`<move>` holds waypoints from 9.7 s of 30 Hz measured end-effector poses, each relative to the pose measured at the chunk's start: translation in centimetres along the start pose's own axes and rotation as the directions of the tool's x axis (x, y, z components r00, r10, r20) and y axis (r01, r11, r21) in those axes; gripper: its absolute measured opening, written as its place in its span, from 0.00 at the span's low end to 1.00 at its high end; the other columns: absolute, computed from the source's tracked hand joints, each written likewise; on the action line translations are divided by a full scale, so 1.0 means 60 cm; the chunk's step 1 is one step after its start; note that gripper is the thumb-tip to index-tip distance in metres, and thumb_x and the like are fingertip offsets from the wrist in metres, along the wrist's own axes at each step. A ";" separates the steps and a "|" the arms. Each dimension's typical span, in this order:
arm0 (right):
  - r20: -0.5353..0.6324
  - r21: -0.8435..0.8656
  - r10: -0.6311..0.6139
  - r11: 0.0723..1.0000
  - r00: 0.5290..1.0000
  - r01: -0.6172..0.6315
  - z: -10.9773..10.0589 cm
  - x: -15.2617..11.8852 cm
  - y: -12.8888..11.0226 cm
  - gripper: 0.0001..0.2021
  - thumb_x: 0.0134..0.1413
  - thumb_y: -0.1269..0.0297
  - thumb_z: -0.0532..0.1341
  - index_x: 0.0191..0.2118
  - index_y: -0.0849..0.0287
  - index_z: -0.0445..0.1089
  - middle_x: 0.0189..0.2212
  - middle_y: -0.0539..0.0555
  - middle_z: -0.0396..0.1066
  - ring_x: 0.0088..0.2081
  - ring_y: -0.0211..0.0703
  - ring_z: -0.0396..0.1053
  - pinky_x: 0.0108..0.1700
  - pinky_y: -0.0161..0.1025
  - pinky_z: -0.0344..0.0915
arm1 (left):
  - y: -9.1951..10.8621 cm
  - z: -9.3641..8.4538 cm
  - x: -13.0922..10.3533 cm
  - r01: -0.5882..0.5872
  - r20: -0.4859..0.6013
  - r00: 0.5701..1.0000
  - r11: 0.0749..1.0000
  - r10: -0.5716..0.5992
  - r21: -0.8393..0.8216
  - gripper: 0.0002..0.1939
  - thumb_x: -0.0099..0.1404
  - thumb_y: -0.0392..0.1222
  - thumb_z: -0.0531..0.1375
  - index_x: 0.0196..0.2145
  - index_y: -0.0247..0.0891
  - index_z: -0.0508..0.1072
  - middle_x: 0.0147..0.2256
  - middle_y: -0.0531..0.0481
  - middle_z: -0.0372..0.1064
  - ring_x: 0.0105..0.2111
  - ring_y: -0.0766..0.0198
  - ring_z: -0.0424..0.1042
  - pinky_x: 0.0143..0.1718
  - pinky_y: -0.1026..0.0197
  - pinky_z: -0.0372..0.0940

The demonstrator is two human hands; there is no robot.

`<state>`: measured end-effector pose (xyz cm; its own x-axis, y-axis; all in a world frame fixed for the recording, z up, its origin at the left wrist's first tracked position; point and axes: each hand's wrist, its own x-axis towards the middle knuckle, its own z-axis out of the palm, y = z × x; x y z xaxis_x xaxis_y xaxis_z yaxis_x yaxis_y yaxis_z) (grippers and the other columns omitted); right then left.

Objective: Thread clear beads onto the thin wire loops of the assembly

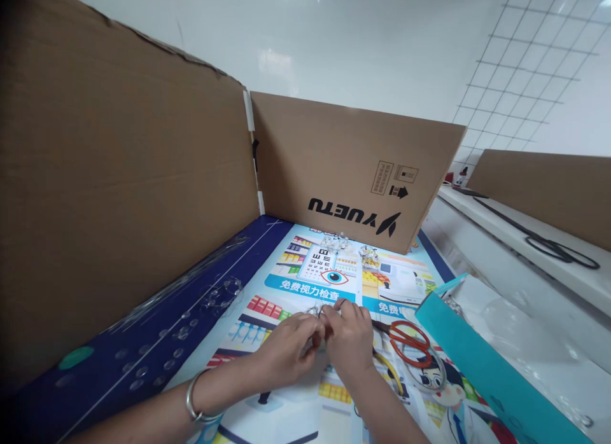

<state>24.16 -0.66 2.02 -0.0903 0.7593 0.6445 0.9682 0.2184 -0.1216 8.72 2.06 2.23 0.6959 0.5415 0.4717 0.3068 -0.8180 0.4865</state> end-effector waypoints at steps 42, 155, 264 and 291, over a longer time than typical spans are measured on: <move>-0.026 0.452 -0.105 0.886 0.994 0.106 -0.025 0.000 0.001 0.09 0.49 0.73 0.55 0.34 0.53 0.68 0.34 0.52 0.65 0.46 0.46 0.59 0.48 0.50 0.57 | 0.007 -0.020 0.013 0.302 0.006 0.929 0.748 -0.369 -0.591 0.08 0.54 0.31 0.54 0.33 0.37 0.60 0.27 0.56 0.59 0.24 0.71 0.57 0.26 0.68 0.55; 0.874 0.059 -0.221 0.932 0.432 0.358 -0.141 -0.001 0.009 0.05 0.48 0.72 0.55 0.28 0.61 0.68 0.28 0.54 0.70 0.29 0.41 0.66 0.26 0.34 0.52 | -0.064 -0.019 -0.011 -0.095 -0.047 0.993 0.971 0.108 0.217 0.12 0.61 0.29 0.49 0.35 0.37 0.70 0.31 0.47 0.66 0.34 0.61 0.64 0.35 0.59 0.60; 0.546 0.457 -0.127 0.874 0.828 -0.167 -0.112 0.072 0.035 0.06 0.55 0.68 0.53 0.30 0.55 0.66 0.32 0.49 0.67 0.35 0.36 0.64 0.37 0.33 0.58 | -0.064 -0.032 0.009 0.288 -0.220 0.919 0.937 -0.328 -0.195 0.08 0.61 0.39 0.51 0.26 0.37 0.65 0.27 0.52 0.62 0.30 0.64 0.62 0.32 0.63 0.57; 0.634 0.419 -0.055 0.863 0.771 -0.283 -0.086 0.065 0.041 0.07 0.52 0.68 0.53 0.27 0.57 0.66 0.28 0.49 0.66 0.32 0.36 0.63 0.33 0.33 0.57 | -0.091 -0.008 0.005 0.445 0.163 0.887 0.706 -0.433 -0.551 0.06 0.53 0.33 0.55 0.31 0.35 0.68 0.23 0.56 0.60 0.22 0.71 0.60 0.21 0.70 0.54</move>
<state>27.38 -0.33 8.17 -0.2708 0.9623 0.0251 0.7629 0.2304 -0.6040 6.94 6.77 0.07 0.5902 0.8025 0.0880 0.1686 -0.2292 0.9587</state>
